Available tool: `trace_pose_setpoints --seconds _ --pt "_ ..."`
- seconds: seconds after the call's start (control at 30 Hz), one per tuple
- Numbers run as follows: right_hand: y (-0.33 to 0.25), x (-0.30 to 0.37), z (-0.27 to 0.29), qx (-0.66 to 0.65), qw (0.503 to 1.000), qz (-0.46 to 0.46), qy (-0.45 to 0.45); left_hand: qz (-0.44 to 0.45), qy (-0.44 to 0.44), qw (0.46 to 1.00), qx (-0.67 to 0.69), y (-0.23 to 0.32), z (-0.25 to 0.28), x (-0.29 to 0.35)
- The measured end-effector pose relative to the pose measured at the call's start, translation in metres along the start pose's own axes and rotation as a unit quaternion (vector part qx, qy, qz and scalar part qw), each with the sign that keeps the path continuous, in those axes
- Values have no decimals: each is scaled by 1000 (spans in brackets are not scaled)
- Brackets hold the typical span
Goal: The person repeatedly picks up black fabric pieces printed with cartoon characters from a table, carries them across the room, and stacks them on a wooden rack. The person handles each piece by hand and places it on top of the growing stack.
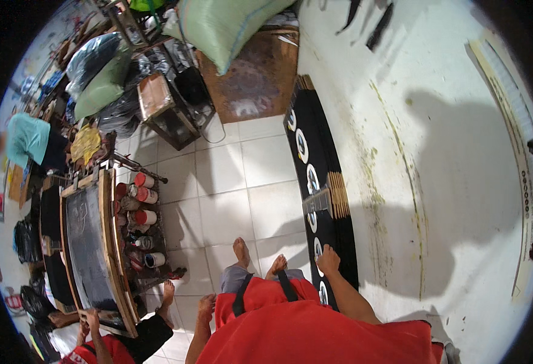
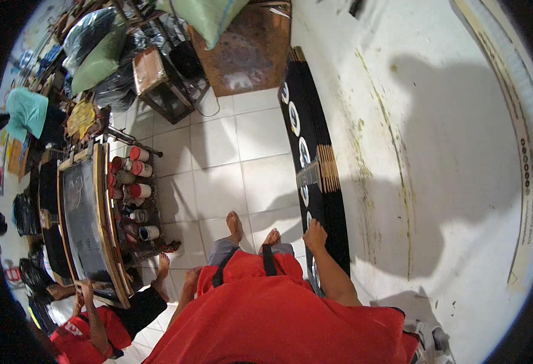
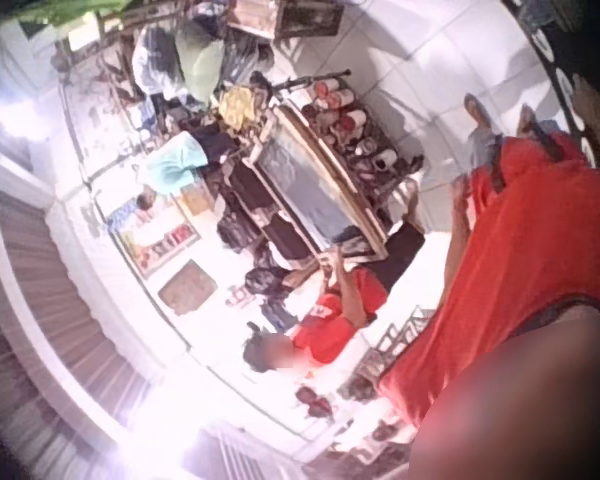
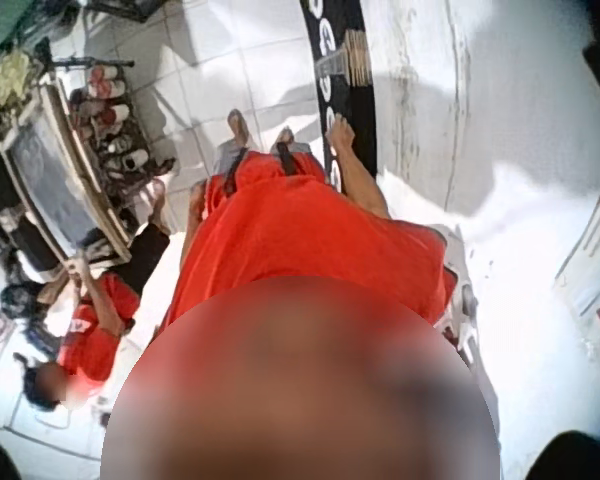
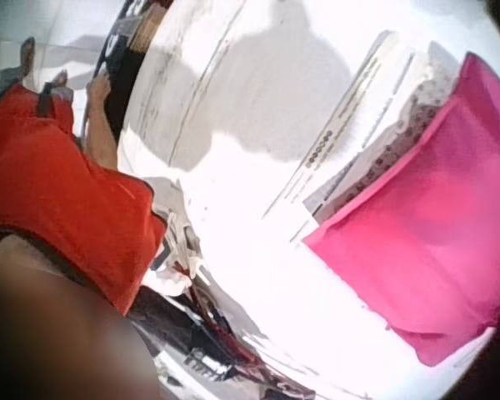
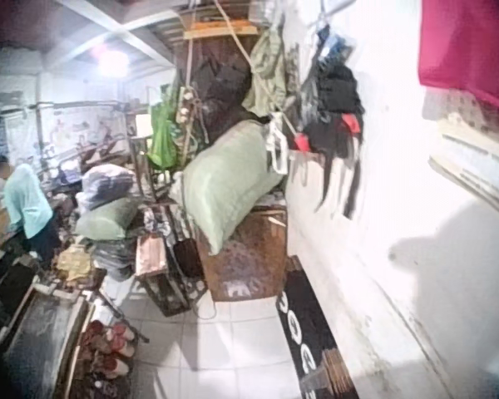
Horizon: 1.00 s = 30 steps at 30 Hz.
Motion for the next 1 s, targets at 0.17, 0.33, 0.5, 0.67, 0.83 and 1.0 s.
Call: trace_pose_setpoints --seconds 0.17,0.33,0.5,0.67,0.83,1.0 --pt "-15 -10 -7 38 998 39 -9 -183 100 864 -459 -71 19 -71" --pt "-29 -27 -3 56 998 23 0 -131 89 881 -445 -71 31 -96" --pt "-59 -34 10 40 996 -72 -22 -104 43 953 -281 31 38 -72" --pt "-96 -37 -2 1 993 -120 -23 -47 5 998 35 158 72 -71" --pt "-94 -44 -54 -18 989 -122 -85 -34 44 996 62 267 97 -77" --pt "-57 -77 -86 -40 978 -79 -191 -107 44 984 135 284 75 -79"
Point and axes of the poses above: each hand's wrist, its own x-axis away from the middle knuckle, its own z-axis out of the back of the hand, y = z × x, the point moved 3 cm from there along -x, towards the middle knuckle, and after that the axes turned 6 degrees about z, right-handed, at the moved point
